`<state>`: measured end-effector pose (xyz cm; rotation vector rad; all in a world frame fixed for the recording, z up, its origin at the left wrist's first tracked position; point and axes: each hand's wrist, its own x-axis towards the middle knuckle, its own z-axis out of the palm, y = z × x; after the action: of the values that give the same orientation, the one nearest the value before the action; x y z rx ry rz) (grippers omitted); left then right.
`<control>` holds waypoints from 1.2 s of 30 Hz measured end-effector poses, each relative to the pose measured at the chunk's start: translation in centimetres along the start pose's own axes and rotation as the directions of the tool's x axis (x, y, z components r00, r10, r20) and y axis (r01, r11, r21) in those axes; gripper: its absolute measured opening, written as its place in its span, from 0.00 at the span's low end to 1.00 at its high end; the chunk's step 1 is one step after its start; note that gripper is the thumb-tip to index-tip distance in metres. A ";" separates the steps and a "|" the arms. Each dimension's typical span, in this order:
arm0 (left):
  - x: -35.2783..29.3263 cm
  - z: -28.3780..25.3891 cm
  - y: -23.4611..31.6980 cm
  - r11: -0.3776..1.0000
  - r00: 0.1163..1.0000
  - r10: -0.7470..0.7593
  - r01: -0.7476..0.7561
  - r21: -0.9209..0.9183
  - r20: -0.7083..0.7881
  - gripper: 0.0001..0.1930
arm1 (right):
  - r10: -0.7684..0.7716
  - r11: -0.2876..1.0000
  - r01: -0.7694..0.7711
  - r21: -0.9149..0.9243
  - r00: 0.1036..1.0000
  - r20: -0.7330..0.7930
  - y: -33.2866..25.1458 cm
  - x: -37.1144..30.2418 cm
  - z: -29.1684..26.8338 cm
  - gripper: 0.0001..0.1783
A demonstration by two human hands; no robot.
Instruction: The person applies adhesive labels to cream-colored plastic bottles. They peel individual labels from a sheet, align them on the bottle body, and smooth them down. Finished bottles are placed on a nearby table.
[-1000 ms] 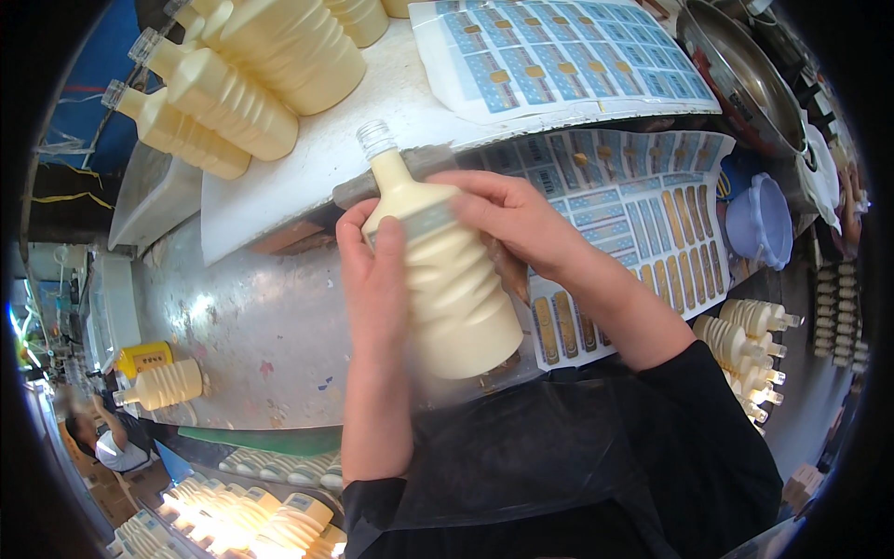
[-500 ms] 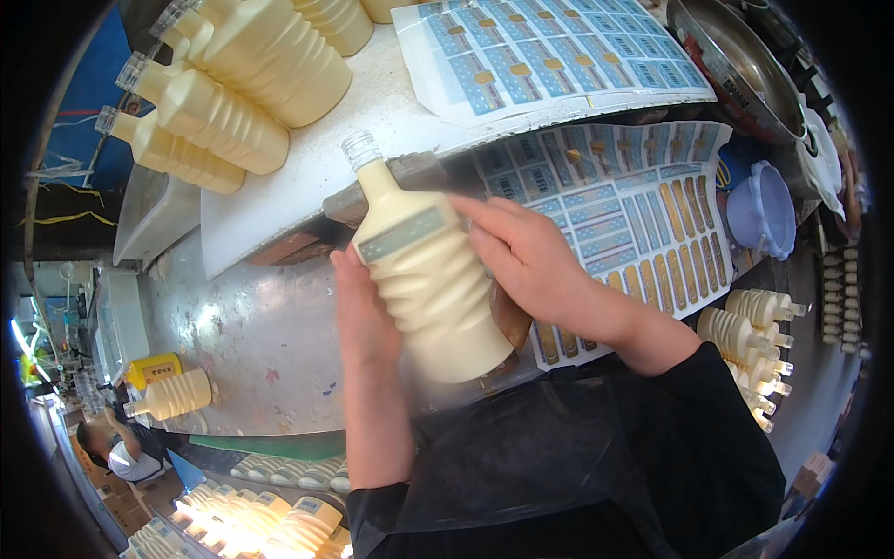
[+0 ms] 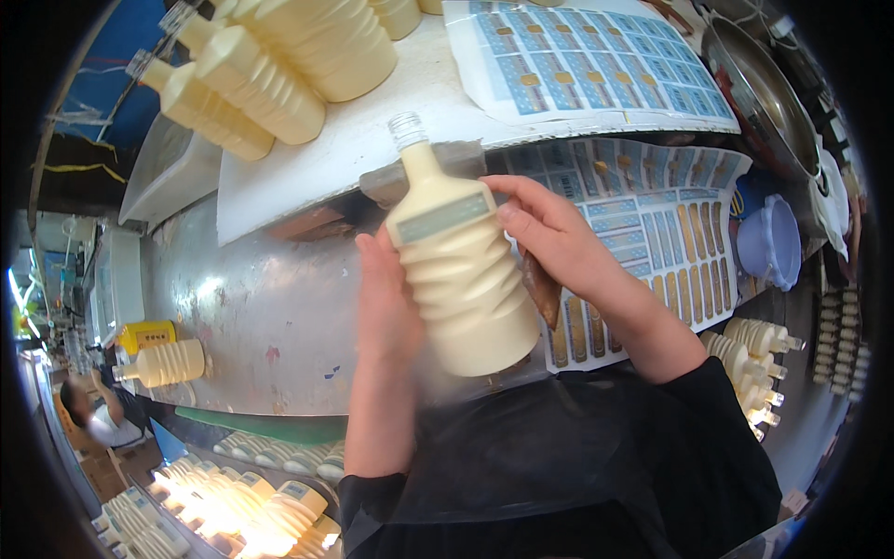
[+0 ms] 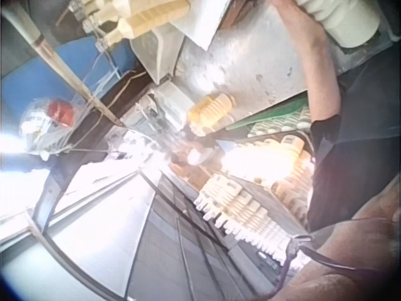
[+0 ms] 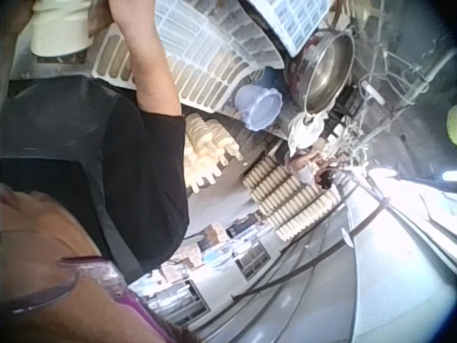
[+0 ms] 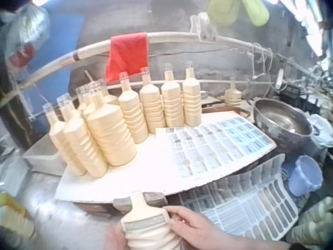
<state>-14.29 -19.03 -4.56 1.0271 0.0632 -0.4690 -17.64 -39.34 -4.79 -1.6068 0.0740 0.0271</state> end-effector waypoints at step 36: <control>1.4 -1.2 -1.2 0.934 0.974 0.213 -0.177 0.310 -0.084 0.21 | 0.080 0.988 -0.086 -0.132 0.996 -0.049 -1.5 1.6 1.4 0.19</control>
<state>-13.31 -19.05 -6.53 1.3468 -0.0081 -0.2393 -15.91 -37.91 -3.45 -1.7382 0.1760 0.0627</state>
